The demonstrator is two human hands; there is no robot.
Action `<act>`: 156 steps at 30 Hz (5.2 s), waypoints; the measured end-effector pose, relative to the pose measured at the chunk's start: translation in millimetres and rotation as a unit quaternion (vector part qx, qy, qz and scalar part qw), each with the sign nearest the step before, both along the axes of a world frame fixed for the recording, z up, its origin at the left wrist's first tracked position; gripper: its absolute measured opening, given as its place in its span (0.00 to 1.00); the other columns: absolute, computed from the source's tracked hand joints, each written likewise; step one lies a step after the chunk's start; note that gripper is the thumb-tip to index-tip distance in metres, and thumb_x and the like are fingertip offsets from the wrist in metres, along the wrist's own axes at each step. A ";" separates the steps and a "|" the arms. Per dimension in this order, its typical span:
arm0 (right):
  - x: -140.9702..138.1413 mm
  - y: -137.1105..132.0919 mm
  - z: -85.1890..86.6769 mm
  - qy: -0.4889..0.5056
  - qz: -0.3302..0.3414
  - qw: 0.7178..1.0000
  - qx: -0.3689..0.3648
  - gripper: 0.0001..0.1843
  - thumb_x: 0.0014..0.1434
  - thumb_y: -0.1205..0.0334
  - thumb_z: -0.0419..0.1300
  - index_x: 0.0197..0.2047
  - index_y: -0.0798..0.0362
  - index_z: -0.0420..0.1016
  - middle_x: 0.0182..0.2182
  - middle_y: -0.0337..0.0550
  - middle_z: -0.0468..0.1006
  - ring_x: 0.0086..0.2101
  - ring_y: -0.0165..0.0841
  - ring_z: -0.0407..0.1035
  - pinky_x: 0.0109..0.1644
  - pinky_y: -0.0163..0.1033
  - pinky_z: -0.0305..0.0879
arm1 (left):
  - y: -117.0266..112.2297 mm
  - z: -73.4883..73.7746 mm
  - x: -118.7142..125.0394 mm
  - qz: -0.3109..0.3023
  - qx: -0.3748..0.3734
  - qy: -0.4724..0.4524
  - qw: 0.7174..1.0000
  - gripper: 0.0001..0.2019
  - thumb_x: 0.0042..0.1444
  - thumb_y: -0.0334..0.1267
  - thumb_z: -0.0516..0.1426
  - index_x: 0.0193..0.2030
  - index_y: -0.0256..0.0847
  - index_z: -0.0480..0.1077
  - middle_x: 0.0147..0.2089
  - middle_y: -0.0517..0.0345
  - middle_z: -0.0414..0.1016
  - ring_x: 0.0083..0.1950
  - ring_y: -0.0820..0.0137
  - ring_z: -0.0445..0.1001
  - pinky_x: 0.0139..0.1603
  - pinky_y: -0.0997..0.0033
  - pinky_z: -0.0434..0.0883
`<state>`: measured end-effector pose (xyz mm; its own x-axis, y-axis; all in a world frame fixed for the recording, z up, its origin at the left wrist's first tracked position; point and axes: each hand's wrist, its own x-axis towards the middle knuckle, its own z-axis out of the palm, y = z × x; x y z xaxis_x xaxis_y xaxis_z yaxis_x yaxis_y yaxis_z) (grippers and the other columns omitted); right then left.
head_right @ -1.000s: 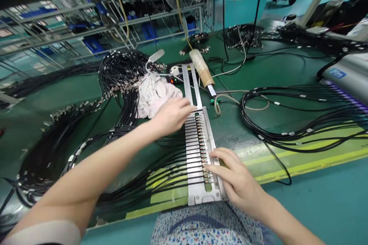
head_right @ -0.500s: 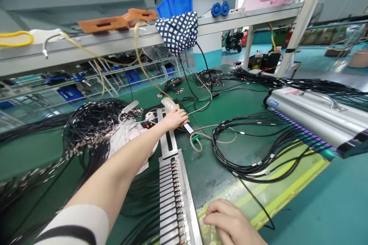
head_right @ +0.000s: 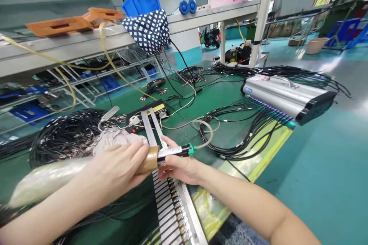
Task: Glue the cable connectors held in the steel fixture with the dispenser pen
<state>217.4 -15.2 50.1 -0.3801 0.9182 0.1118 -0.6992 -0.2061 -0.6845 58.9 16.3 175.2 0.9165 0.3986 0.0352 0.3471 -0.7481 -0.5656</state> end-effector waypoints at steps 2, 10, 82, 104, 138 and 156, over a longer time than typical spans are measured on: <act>-8.9 1.8 4.0 0.020 0.000 1.000 -0.002 0.42 0.44 0.48 0.68 0.61 0.41 0.57 0.30 0.35 0.74 0.26 0.26 0.68 0.33 0.35 0.64 | -9.8 -6.1 -18.4 0.026 -0.002 -0.016 1.000 0.11 0.50 0.39 0.59 0.39 0.39 0.65 0.35 0.55 0.67 0.30 0.64 0.71 0.28 0.67 0.65; 61.8 30.9 23.4 0.061 -0.168 0.983 0.040 0.19 0.49 0.49 0.64 0.43 0.48 0.73 0.25 0.35 0.76 0.25 0.24 0.67 0.27 0.30 0.63 | 33.3 10.4 -75.9 0.091 0.024 -0.057 0.994 0.10 0.56 0.40 0.53 0.44 0.41 0.64 0.39 0.55 0.70 0.31 0.64 0.71 0.30 0.68 0.63; 20.9 40.9 -4.8 -0.666 -0.419 0.579 0.214 0.12 0.45 0.53 0.67 0.31 0.48 0.71 0.22 0.36 0.74 0.21 0.32 0.69 0.23 0.37 0.68 | 6.6 -170.3 -55.4 0.089 -0.194 -0.196 0.957 0.35 0.61 0.60 0.40 0.58 0.30 0.64 0.63 0.41 0.61 0.64 0.54 0.58 0.63 0.48 0.53; 21.7 39.5 -7.5 -0.673 -0.415 0.563 0.239 0.13 0.46 0.53 0.67 0.32 0.48 0.71 0.24 0.36 0.74 0.23 0.31 0.70 0.25 0.36 0.69 | 5.6 -170.1 -56.4 0.087 -0.205 -0.194 0.956 0.35 0.62 0.58 0.39 0.59 0.27 0.62 0.63 0.38 0.59 0.64 0.53 0.58 0.62 0.47 0.52; 21.4 39.0 -6.5 -0.668 -0.405 0.569 0.255 0.13 0.47 0.53 0.67 0.32 0.49 0.71 0.24 0.34 0.74 0.22 0.28 0.69 0.24 0.32 0.69 | 7.2 -169.3 -56.6 0.088 -0.211 -0.192 0.954 0.34 0.63 0.57 0.39 0.60 0.26 0.60 0.64 0.39 0.59 0.65 0.53 0.56 0.62 0.46 0.52; 22.3 38.4 -5.8 -0.666 -0.413 0.567 0.255 0.13 0.46 0.53 0.67 0.32 0.49 0.71 0.25 0.35 0.74 0.22 0.30 0.70 0.25 0.36 0.70 | 6.1 -167.8 -56.1 0.087 -0.213 -0.189 0.955 0.34 0.63 0.56 0.40 0.60 0.26 0.60 0.64 0.39 0.58 0.64 0.53 0.56 0.62 0.46 0.52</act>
